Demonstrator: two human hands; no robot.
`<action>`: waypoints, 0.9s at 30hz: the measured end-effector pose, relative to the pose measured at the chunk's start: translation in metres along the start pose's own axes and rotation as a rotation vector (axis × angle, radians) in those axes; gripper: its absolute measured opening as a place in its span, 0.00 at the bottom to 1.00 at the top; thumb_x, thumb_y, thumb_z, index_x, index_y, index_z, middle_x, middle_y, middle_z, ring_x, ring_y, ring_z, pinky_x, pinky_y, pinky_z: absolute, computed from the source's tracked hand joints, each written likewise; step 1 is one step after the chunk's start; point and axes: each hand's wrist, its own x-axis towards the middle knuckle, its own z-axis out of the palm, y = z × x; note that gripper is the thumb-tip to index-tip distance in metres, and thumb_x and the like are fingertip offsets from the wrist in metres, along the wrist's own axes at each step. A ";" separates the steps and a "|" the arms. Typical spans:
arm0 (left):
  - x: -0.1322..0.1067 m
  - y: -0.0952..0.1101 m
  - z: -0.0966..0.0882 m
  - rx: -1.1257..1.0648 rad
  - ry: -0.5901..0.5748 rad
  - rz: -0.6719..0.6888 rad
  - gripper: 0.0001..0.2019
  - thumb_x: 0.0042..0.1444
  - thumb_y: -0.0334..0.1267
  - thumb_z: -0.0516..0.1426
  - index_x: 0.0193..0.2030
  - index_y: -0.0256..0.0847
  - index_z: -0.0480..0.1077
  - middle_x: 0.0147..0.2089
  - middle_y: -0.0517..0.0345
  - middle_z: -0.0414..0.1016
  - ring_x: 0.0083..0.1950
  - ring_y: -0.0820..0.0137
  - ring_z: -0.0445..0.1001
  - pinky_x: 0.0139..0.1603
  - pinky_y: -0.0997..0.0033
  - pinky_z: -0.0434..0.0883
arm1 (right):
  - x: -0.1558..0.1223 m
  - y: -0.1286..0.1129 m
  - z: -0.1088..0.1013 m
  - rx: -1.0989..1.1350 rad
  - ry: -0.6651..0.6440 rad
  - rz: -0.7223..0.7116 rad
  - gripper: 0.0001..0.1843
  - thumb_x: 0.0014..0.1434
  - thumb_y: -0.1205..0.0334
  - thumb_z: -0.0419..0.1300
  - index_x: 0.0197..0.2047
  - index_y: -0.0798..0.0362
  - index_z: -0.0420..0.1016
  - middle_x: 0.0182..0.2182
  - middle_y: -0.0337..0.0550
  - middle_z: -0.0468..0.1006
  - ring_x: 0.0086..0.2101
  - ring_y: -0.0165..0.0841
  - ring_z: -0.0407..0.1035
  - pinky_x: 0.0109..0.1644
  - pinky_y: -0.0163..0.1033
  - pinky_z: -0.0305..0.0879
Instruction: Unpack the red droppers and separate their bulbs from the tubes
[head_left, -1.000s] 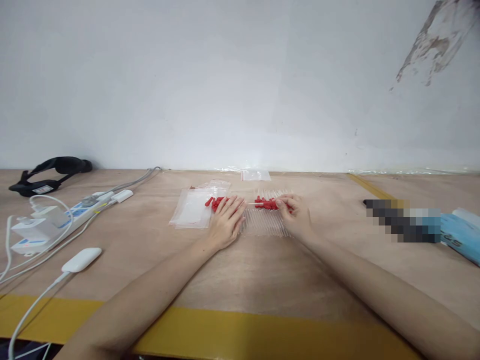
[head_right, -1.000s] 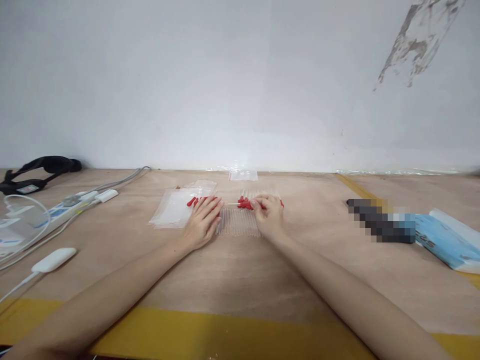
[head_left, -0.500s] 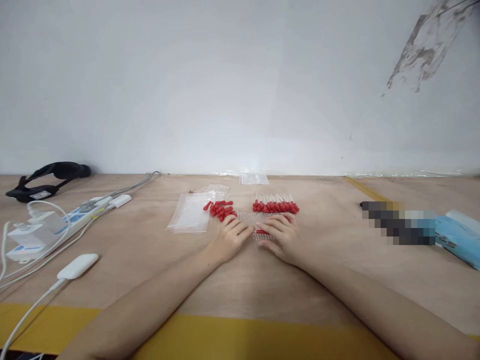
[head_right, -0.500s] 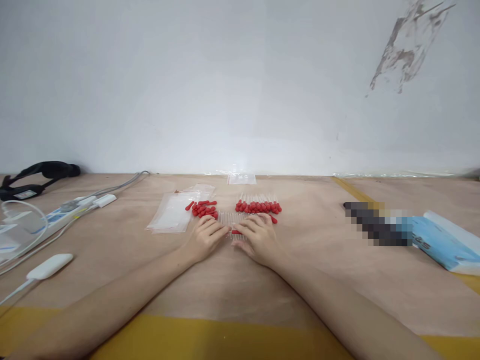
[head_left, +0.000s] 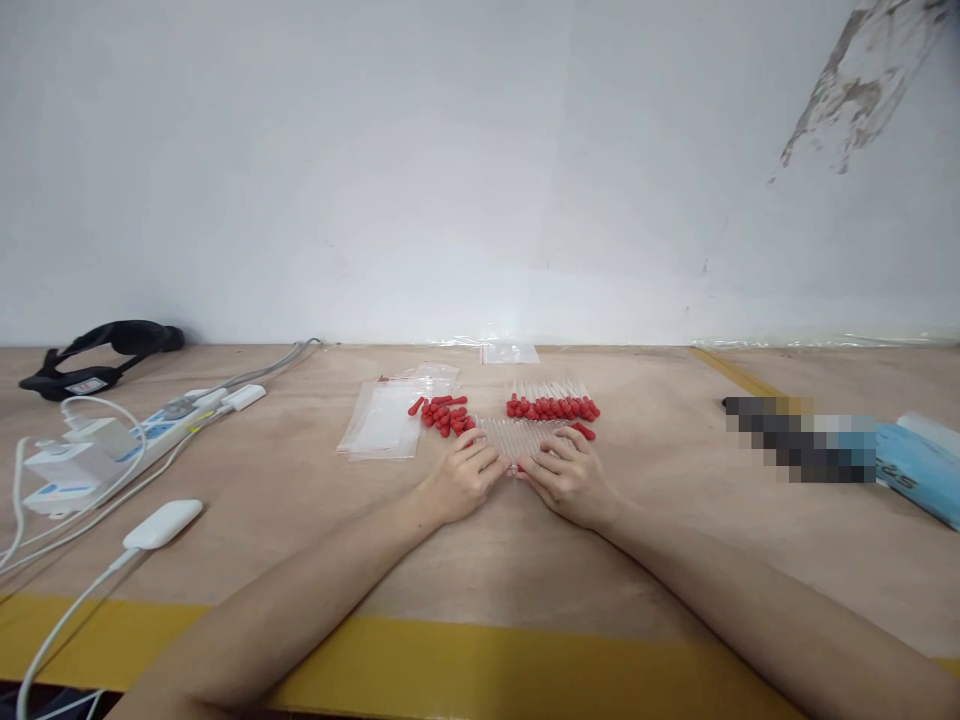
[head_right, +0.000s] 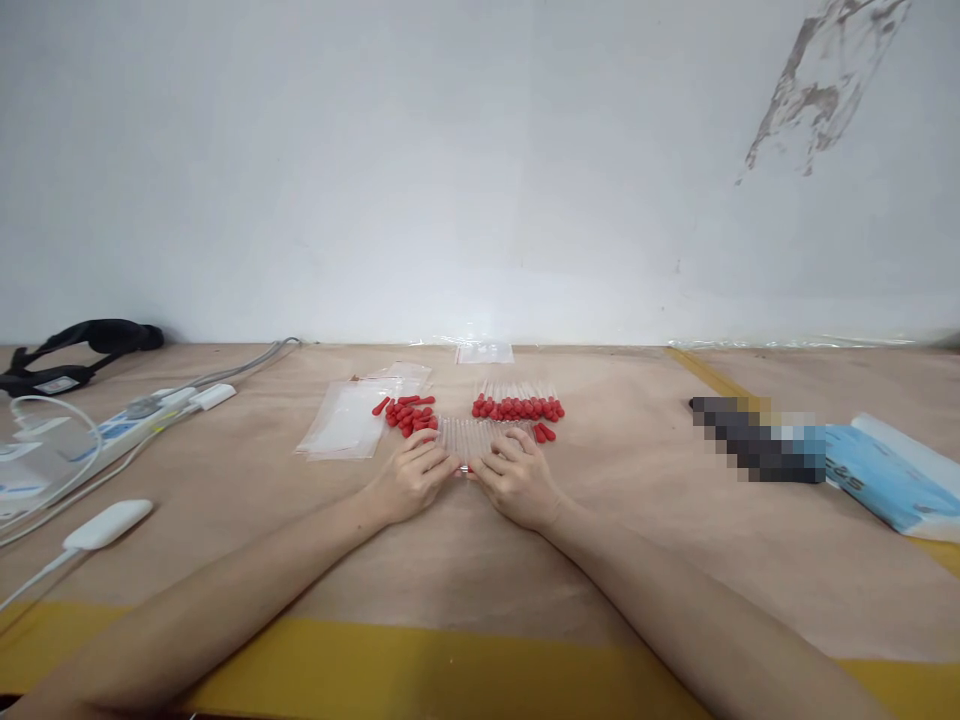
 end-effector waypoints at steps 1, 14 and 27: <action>0.000 0.000 0.000 -0.014 0.002 0.002 0.10 0.59 0.32 0.46 0.35 0.38 0.68 0.25 0.60 0.66 0.30 0.74 0.66 0.51 0.64 0.63 | 0.000 0.001 0.001 0.004 0.003 -0.030 0.10 0.59 0.61 0.51 0.36 0.51 0.73 0.23 0.40 0.72 0.31 0.31 0.63 0.44 0.43 0.56; 0.000 0.004 -0.003 -0.090 0.057 -0.021 0.08 0.59 0.33 0.49 0.33 0.38 0.68 0.24 0.61 0.67 0.28 0.75 0.66 0.55 0.61 0.62 | -0.003 0.007 -0.008 -0.040 0.048 -0.278 0.13 0.58 0.72 0.48 0.41 0.55 0.71 0.27 0.43 0.75 0.32 0.32 0.66 0.42 0.42 0.63; -0.016 -0.033 -0.002 -0.111 0.078 -0.399 0.12 0.59 0.33 0.46 0.44 0.39 0.67 0.36 0.53 0.69 0.39 0.69 0.69 0.39 0.69 0.68 | -0.016 0.065 -0.025 0.052 0.146 0.493 0.12 0.56 0.58 0.52 0.38 0.51 0.75 0.30 0.45 0.72 0.31 0.32 0.65 0.35 0.39 0.62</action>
